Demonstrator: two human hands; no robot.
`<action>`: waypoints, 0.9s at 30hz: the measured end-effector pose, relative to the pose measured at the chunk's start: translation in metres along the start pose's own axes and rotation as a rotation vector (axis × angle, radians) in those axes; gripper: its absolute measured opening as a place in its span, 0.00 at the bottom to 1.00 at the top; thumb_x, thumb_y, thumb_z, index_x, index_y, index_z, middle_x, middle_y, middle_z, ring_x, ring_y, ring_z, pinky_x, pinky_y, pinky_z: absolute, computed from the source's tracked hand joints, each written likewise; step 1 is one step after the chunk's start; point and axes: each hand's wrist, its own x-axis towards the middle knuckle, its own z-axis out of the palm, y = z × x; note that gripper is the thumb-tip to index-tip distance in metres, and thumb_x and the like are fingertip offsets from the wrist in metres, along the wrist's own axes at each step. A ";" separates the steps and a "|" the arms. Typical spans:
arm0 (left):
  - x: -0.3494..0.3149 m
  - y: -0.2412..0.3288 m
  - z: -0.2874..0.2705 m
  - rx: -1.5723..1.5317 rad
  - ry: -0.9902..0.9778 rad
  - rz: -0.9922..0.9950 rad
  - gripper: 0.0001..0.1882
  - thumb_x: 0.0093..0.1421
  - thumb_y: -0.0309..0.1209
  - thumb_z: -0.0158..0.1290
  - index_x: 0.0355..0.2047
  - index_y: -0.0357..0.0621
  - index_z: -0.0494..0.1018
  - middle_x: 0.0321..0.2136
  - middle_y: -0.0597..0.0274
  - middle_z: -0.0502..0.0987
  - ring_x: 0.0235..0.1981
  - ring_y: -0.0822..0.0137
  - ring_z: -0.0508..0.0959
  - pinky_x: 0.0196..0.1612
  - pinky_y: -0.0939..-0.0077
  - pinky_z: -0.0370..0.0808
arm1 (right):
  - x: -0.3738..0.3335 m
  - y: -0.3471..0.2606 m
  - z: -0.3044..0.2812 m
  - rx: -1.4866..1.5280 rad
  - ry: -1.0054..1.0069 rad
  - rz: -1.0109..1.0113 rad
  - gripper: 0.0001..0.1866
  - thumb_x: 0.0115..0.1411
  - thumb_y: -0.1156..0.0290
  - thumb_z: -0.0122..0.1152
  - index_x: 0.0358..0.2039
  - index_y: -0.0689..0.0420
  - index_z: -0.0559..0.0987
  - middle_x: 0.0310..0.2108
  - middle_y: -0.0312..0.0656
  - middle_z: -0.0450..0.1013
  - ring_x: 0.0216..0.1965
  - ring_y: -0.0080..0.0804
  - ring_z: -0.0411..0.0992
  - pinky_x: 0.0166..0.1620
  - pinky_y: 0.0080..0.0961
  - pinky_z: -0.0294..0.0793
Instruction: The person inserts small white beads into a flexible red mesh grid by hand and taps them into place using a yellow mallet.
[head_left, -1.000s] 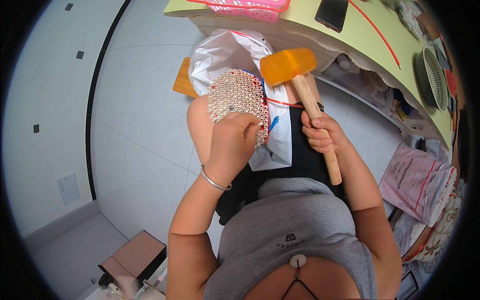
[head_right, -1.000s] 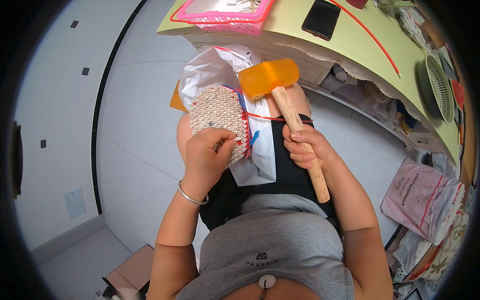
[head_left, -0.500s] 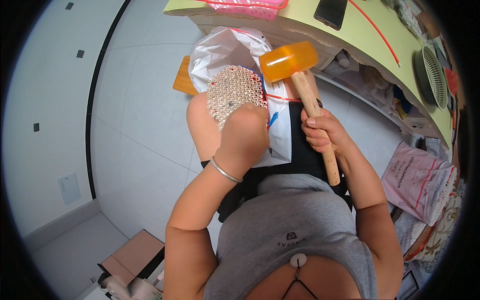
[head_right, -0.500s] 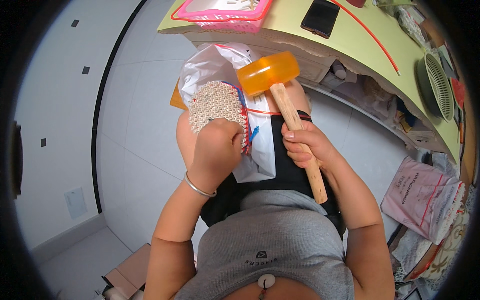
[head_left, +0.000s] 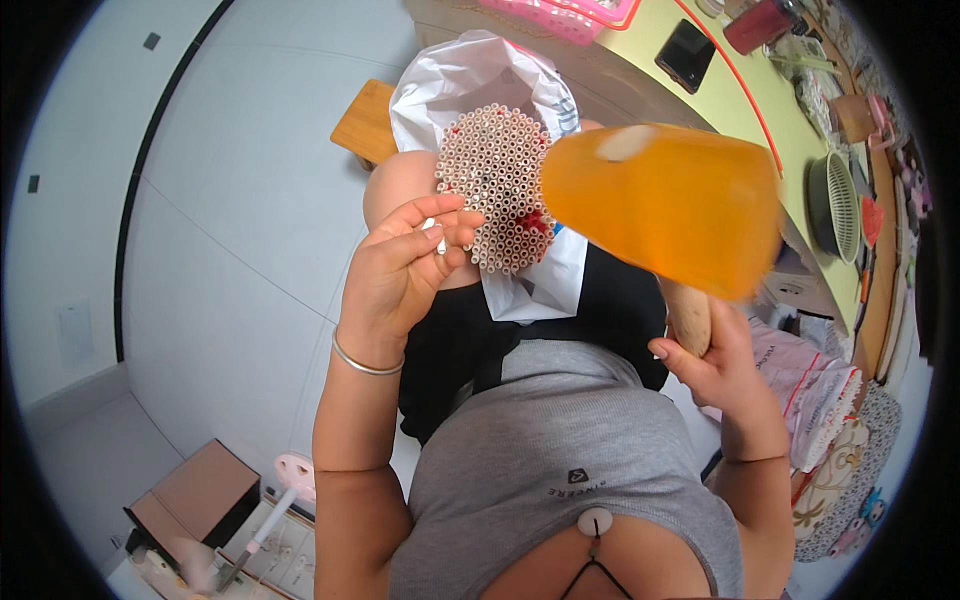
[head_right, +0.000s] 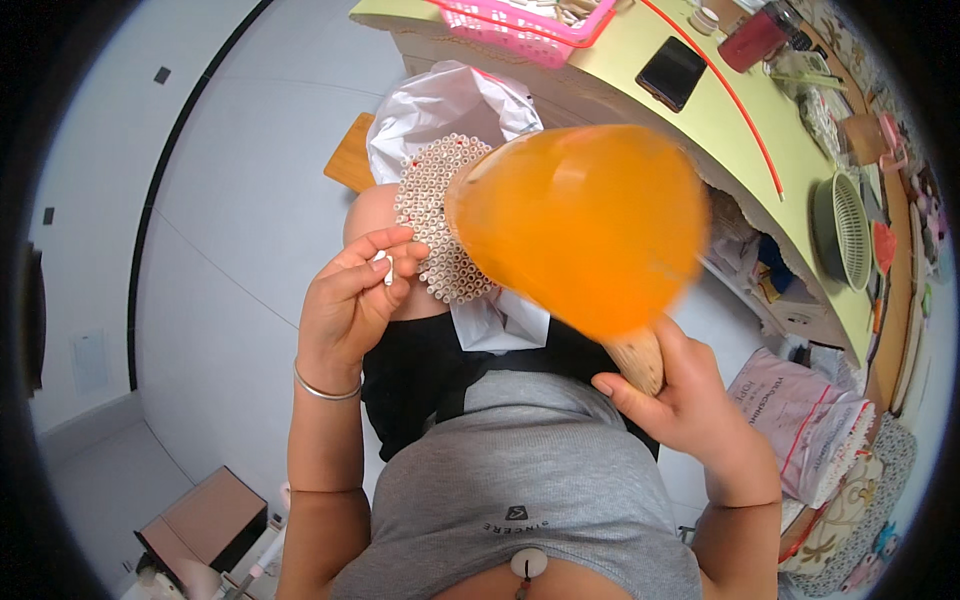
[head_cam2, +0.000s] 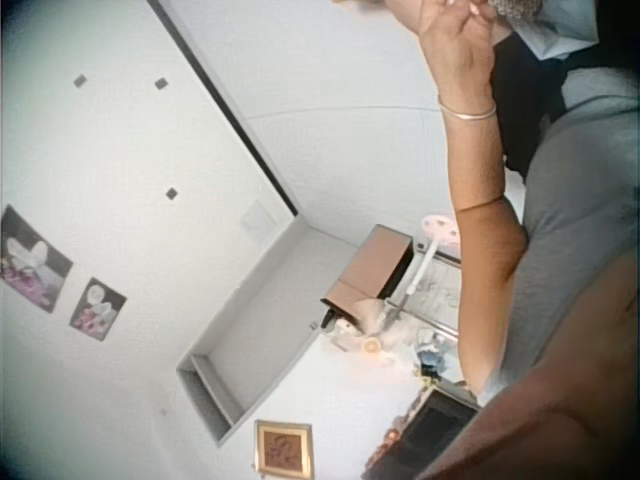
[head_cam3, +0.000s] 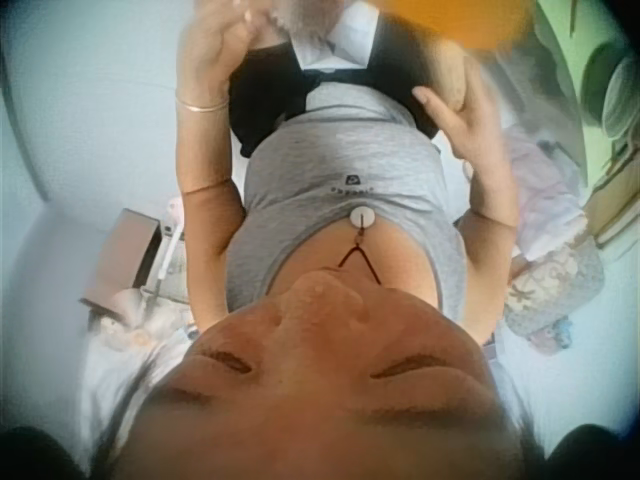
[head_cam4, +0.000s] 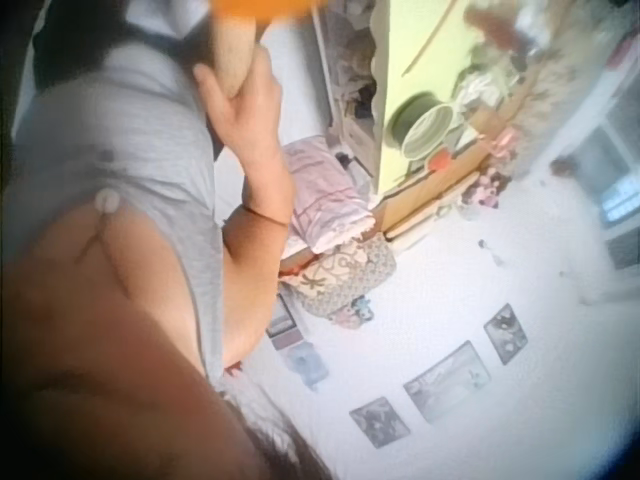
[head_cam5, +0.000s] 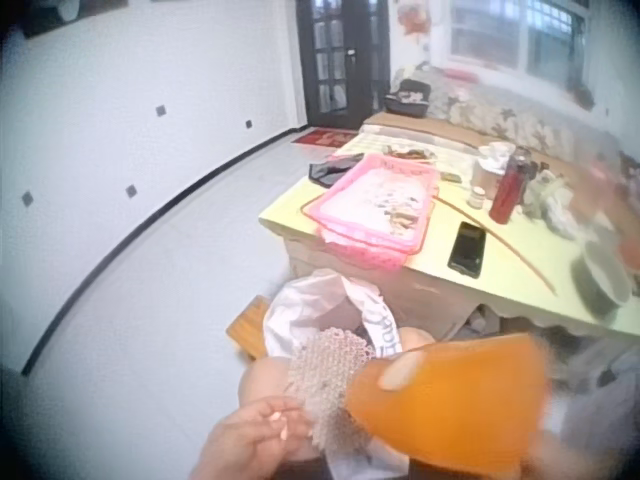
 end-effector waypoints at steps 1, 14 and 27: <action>-0.004 -0.001 -0.002 -0.028 -0.007 0.004 0.16 0.64 0.17 0.39 0.51 0.21 0.63 0.47 0.35 0.72 0.46 0.58 0.77 0.48 0.76 0.78 | 0.003 0.004 0.007 -0.018 0.032 -0.056 0.18 0.56 0.66 0.69 0.38 0.63 0.71 0.25 0.50 0.72 0.26 0.45 0.73 0.31 0.33 0.71; -0.016 -0.017 -0.025 -0.310 0.062 0.124 0.15 0.66 0.19 0.37 0.48 0.14 0.62 0.57 0.23 0.61 0.66 0.44 0.59 0.68 0.64 0.63 | -0.008 0.000 0.022 -0.119 0.171 0.168 0.23 0.54 0.67 0.71 0.44 0.65 0.71 0.24 0.45 0.73 0.24 0.32 0.72 0.30 0.27 0.71; -0.021 -0.015 -0.032 -0.229 0.017 -0.095 0.18 0.66 0.29 0.44 0.52 0.29 0.68 0.27 0.62 0.69 0.21 0.78 0.62 0.22 0.86 0.59 | -0.007 0.020 0.042 -0.580 0.039 0.153 0.19 0.56 0.69 0.69 0.41 0.61 0.69 0.24 0.55 0.74 0.28 0.57 0.76 0.30 0.39 0.74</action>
